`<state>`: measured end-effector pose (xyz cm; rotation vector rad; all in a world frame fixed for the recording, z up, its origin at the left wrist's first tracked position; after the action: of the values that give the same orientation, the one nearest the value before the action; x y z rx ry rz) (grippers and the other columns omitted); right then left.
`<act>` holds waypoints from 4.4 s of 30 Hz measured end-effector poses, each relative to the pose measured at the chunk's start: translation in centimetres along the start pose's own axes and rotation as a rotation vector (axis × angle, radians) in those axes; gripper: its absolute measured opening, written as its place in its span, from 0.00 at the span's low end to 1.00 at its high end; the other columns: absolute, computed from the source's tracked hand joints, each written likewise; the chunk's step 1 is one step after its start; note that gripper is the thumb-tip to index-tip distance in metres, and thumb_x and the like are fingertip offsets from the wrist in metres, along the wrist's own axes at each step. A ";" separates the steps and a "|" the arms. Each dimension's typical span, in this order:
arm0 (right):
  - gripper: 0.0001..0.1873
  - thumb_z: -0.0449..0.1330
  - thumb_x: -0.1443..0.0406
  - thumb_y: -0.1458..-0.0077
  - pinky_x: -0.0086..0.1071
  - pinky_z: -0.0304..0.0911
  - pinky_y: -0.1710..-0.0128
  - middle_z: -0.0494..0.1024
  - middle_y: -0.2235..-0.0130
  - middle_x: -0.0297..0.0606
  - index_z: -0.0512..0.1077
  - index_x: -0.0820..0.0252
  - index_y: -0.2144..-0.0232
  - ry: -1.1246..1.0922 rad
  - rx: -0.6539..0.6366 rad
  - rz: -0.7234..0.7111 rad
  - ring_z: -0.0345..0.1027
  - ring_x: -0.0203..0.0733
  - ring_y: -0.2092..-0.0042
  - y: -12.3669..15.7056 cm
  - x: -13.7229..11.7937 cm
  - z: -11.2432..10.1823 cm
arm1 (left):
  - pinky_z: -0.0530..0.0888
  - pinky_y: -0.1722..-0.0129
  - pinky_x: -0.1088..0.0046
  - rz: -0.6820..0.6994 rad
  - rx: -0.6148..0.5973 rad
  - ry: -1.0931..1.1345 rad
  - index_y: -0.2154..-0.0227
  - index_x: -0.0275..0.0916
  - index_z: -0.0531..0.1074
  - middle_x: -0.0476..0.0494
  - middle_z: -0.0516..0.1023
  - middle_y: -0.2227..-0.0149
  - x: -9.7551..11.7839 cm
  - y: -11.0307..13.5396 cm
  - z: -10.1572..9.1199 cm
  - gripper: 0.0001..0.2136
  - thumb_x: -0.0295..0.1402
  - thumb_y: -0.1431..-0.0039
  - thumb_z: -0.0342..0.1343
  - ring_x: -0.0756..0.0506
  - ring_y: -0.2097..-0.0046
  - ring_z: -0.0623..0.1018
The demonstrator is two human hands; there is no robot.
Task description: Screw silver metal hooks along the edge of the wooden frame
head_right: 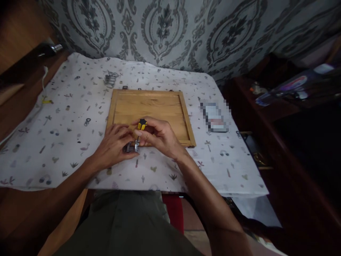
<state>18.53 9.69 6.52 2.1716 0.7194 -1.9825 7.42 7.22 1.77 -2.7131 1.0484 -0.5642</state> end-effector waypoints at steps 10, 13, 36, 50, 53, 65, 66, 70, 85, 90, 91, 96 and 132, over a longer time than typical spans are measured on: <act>0.21 0.75 0.51 0.54 0.25 0.67 0.80 0.76 0.71 0.29 0.73 0.57 0.70 -0.038 0.128 0.039 0.67 0.30 0.78 -0.1 0.8 -0.3 | 0.65 0.40 0.46 -0.020 0.001 0.014 0.53 0.43 0.78 0.39 0.76 0.50 -0.3 0.1 0.3 0.20 0.49 0.43 0.67 0.32 0.42 0.68; 0.20 0.71 0.51 0.47 0.27 0.72 0.73 0.77 0.68 0.30 0.76 0.57 0.60 -0.036 0.043 0.032 0.71 0.31 0.75 -0.2 0.5 0.1 | 0.65 0.41 0.46 -0.017 -0.009 0.014 0.56 0.40 0.78 0.38 0.76 0.51 -0.3 0.0 0.3 0.19 0.47 0.44 0.68 0.32 0.43 0.69; 0.19 0.73 0.51 0.49 0.27 0.66 0.78 0.76 0.72 0.31 0.77 0.60 0.67 -0.007 0.061 0.017 0.66 0.30 0.79 -0.5 0.2 -0.4 | 0.67 0.42 0.47 0.018 0.009 0.000 0.53 0.37 0.77 0.37 0.77 0.51 0.2 0.1 0.0 0.21 0.46 0.44 0.69 0.32 0.43 0.70; 0.21 0.72 0.50 0.48 0.28 0.69 0.73 0.78 0.68 0.31 0.75 0.57 0.61 0.048 0.045 -0.001 0.71 0.31 0.75 -0.7 0.3 -0.3 | 0.68 0.44 0.48 0.035 0.039 -0.036 0.58 0.39 0.78 0.39 0.77 0.52 0.3 0.1 -0.3 0.20 0.49 0.44 0.68 0.33 0.44 0.71; 0.19 0.70 0.50 0.46 0.28 0.69 0.73 0.77 0.69 0.32 0.77 0.59 0.64 0.034 0.019 -0.025 0.72 0.32 0.75 -0.6 0.1 -0.1 | 0.68 0.44 0.48 0.029 0.027 -0.021 0.58 0.40 0.78 0.40 0.77 0.53 0.3 0.1 -0.2 0.19 0.48 0.43 0.68 0.33 0.44 0.71; 0.24 0.73 0.48 0.51 0.27 0.59 0.78 0.65 0.77 0.25 0.67 0.57 0.76 0.188 0.206 -0.153 0.61 0.30 0.78 -0.6 -0.3 -0.7 | 0.68 0.44 0.48 0.027 0.055 -0.032 0.59 0.40 0.78 0.39 0.77 0.53 0.3 0.2 -0.1 0.18 0.48 0.44 0.68 0.33 0.44 0.70; 0.23 0.73 0.50 0.51 0.27 0.59 0.78 0.66 0.77 0.25 0.68 0.57 0.76 0.191 0.212 -0.172 0.61 0.30 0.77 -0.5 -0.4 -0.7 | 0.68 0.44 0.48 0.029 0.055 -0.033 0.59 0.40 0.78 0.39 0.77 0.53 0.3 0.2 -0.1 0.18 0.48 0.44 0.68 0.33 0.44 0.70; 0.19 0.74 0.54 0.49 0.25 0.63 0.81 0.69 0.74 0.26 0.69 0.56 0.74 0.144 0.396 -0.246 0.64 0.29 0.78 0.5 -1.5 -2.2 | 0.68 0.43 0.47 0.027 0.063 -0.028 0.60 0.39 0.78 0.38 0.77 0.53 0.3 0.2 -0.3 0.18 0.48 0.44 0.68 0.32 0.44 0.71; 0.23 0.72 0.49 0.50 0.30 0.60 0.82 0.68 0.77 0.26 0.66 0.54 0.74 0.126 0.426 -0.125 0.63 0.31 0.80 0.8 0.0 -2.2 | 0.68 0.43 0.47 0.022 0.040 -0.023 0.62 0.39 0.77 0.39 0.78 0.53 0.1 0.1 -0.1 0.18 0.50 0.43 0.67 0.33 0.44 0.71; 0.23 0.72 0.48 0.49 0.30 0.59 0.82 0.67 0.78 0.25 0.66 0.54 0.73 0.143 0.408 -0.103 0.63 0.32 0.80 0.8 1.0 -2.2 | 0.69 0.44 0.48 0.021 0.034 -0.022 0.63 0.40 0.77 0.39 0.78 0.53 0.2 0.1 -0.1 0.18 0.50 0.43 0.67 0.33 0.44 0.71; 0.23 0.72 0.48 0.49 0.30 0.59 0.82 0.67 0.78 0.25 0.65 0.54 0.73 0.146 0.403 -0.098 0.62 0.32 0.80 0.8 1.2 -2.2 | 0.69 0.44 0.48 0.026 0.034 -0.024 0.63 0.39 0.77 0.39 0.78 0.53 0.2 0.1 -0.1 0.18 0.50 0.43 0.68 0.33 0.44 0.71; 0.22 0.71 0.49 0.48 0.31 0.61 0.80 0.66 0.76 0.27 0.66 0.55 0.74 0.227 0.381 -0.143 0.61 0.32 0.78 0.8 0.6 -2.1 | 0.69 0.44 0.49 0.037 0.044 -0.025 0.62 0.37 0.77 0.37 0.78 0.54 0.3 0.1 -0.2 0.19 0.49 0.45 0.69 0.32 0.45 0.72; 0.29 0.67 0.42 0.47 0.30 0.55 0.75 0.63 0.77 0.27 0.63 0.56 0.79 0.398 0.292 -0.177 0.57 0.33 0.75 0.1 -0.9 -0.8 | 0.68 0.43 0.46 0.007 0.071 -0.011 0.53 0.41 0.78 0.39 0.76 0.54 0.1 0.3 0.0 0.20 0.50 0.41 0.65 0.32 0.45 0.70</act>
<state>19.23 9.68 7.46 2.8167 0.7282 -1.8478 7.31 6.97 1.69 -2.6474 1.0149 -0.5738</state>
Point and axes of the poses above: each hand's wrist, its own y-axis away from the middle knuckle, its own z-axis out of the palm, x = y × z, the point moved 10 cm from there along -y, towards the middle knuckle
